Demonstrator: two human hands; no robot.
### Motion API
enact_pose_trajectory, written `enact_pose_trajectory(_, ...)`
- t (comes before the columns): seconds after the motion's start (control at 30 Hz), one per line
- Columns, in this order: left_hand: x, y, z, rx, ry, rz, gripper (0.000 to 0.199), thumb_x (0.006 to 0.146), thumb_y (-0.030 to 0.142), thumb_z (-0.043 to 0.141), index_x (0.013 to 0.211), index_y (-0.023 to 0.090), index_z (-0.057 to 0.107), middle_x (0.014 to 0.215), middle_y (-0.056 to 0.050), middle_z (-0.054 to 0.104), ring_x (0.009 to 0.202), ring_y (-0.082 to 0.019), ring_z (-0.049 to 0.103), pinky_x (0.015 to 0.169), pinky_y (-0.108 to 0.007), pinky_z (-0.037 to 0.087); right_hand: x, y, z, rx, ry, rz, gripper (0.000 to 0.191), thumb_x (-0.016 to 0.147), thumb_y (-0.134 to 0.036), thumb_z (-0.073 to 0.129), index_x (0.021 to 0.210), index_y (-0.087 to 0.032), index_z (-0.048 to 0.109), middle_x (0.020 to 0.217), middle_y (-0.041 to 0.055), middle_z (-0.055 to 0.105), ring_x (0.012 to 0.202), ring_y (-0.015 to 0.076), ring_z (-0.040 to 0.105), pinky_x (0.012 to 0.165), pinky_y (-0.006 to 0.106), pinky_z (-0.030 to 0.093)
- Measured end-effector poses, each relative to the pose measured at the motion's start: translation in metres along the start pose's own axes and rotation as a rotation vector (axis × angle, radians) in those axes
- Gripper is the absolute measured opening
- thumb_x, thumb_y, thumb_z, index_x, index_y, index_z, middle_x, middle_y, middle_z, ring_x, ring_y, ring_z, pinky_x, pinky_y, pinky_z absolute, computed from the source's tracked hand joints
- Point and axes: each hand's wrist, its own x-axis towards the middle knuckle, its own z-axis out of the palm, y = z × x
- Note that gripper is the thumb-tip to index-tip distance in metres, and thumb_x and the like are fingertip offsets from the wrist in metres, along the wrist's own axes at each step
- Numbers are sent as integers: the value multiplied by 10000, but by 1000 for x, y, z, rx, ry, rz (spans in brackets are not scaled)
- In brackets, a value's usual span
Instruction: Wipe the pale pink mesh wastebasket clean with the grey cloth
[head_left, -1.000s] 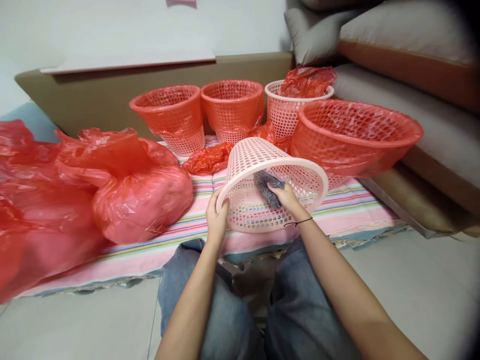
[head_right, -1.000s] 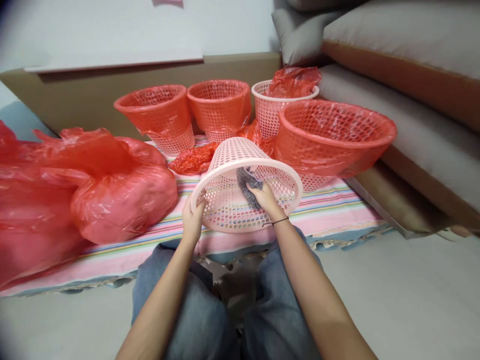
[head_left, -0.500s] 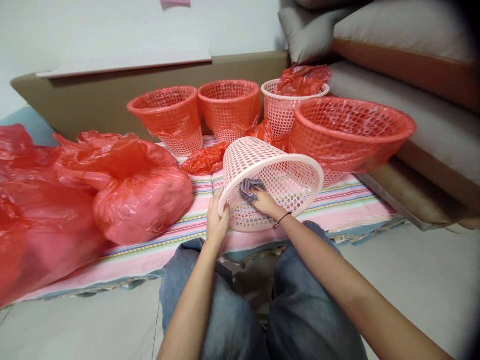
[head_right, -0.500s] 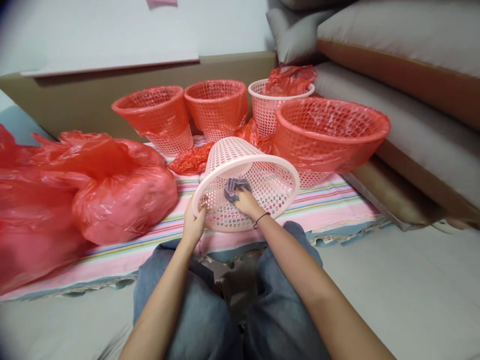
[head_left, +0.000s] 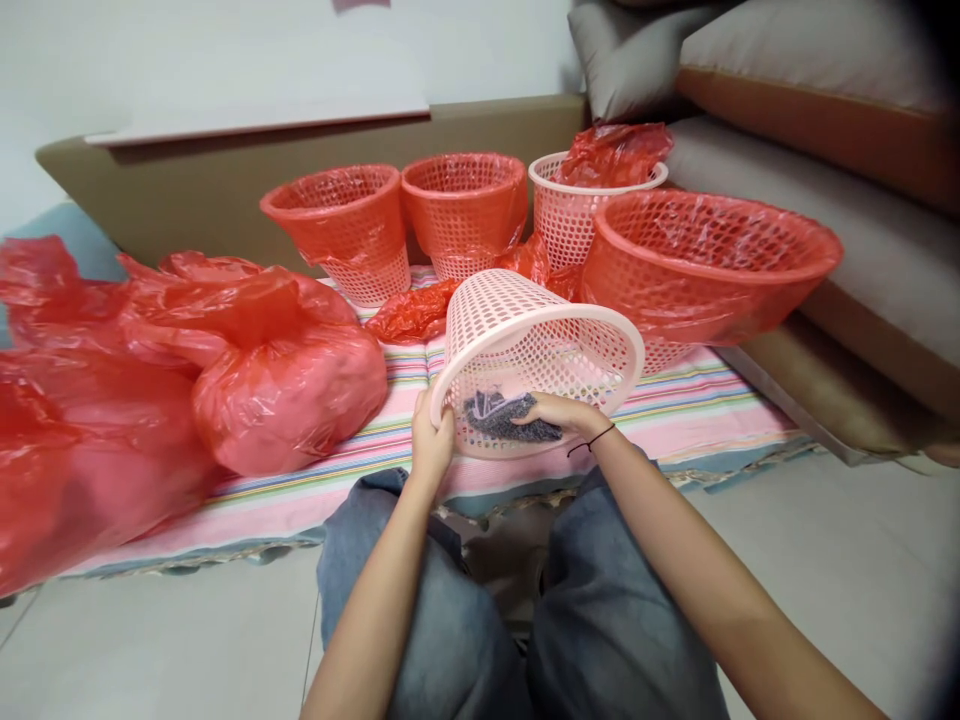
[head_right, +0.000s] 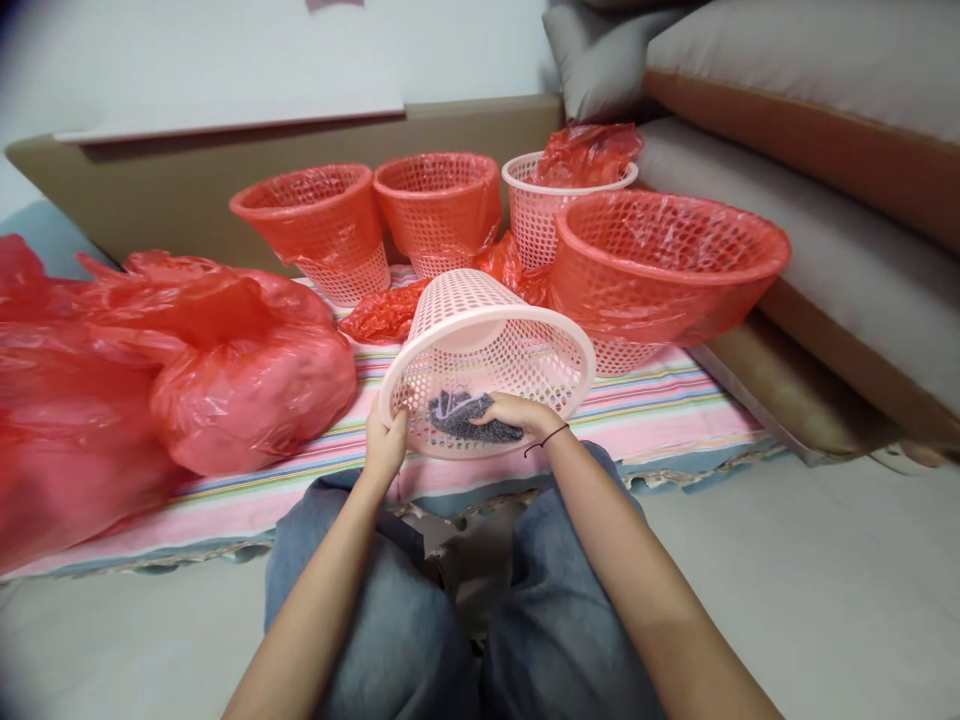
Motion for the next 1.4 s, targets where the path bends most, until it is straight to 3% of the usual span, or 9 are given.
enact_pose_trajectory(0.13, 1, 1, 0, 3, 3, -12, 429, 762, 242, 541, 1170, 178, 654, 1077, -88, 665, 1066, -274, 621, 1012, -426, 463, -11, 3, -7, 25, -56, 109, 399, 594, -289, 846, 988, -282, 782, 1058, -8, 774, 1062, 289, 668, 991, 398, 511)
enact_pose_trajectory(0.33, 4, 4, -2, 0, 14, -16, 418, 742, 257, 558, 1136, 182, 676, 1084, -86, 683, 1087, -284, 619, 1029, -429, 453, -22, -2, -8, 60, -137, 233, 376, 494, -259, 883, 858, -218, 797, 958, 10, 789, 959, 266, 693, 934, 347, 533)
enact_pose_trajectory(0.53, 4, 5, 0, -1, 17, -35, 443, 734, 253, 556, 1151, 174, 682, 1068, -87, 687, 1058, -284, 634, 1012, -430, 468, -38, -9, -13, 169, -155, 311, 313, 493, -256, 850, 788, -176, 787, 837, 47, 790, 745, 236, 718, 728, 326, 581)
enact_pose_trajectory(0.63, 4, 6, -1, 3, 20, -50, 435, 730, 239, 559, 1142, 182, 687, 1035, -78, 691, 1029, -279, 640, 995, -430, 477, -40, -11, -21, 246, -42, 246, 325, 578, -318, 821, 863, -168, 777, 912, 90, 788, 831, 261, 730, 788, 368, 591)
enact_pose_trajectory(0.8, 7, 8, -3, 10, -15, -64, 374, 714, 210, 557, 1057, 178, 705, 986, -68, 706, 978, -278, 653, 955, -436, 502, -19, -10, -21, 306, 286, 28, 500, 759, -494, 692, 1157, -191, 685, 1114, 103, 750, 987, 278, 713, 895, 438, 578)
enact_pose_trajectory(0.9, 7, 9, 1, 6, -65, -53, 463, 708, 179, 552, 1154, 194, 676, 1087, -74, 706, 1073, -285, 639, 1025, -460, 466, 2, -10, -16, 271, 501, -104, 582, 798, -546, 624, 1276, -215, 609, 1280, 82, 683, 1140, 273, 656, 984, 438, 535)
enact_pose_trajectory(1.03, -1, 10, 13, -8, -174, -30, 610, 683, 139, 578, 1290, 199, 595, 1255, -103, 659, 1209, -297, 589, 1098, -489, 408, 23, -10, -14, 134, 709, -199, 576, 817, -487, 577, 1299, -173, 596, 1369, 99, 625, 1294, 268, 548, 1101, 431, 427)
enact_pose_trajectory(1.23, -9, 12, 17, -33, -337, -17, 662, 684, 115, 585, 1340, 196, 543, 1324, -119, 621, 1226, -295, 583, 1095, -500, 410, 44, -2, -15, -126, 768, -288, 535, 758, -236, 610, 1293, -219, 626, 1404, 57, 595, 1364, 279, 469, 1203, 442, 288)
enact_pose_trajectory(1.4, -8, 16, 12, -63, -422, -17, 677, 685, 116, 591, 1353, 205, 524, 1362, -108, 597, 1260, -279, 557, 1128, -479, 381, 64, 14, -12, -269, 747, -259, 532, 794, -169, 605, 1322, -231, 599, 1472, 57, 525, 1426, 266, 379, 1235, 462, 223)
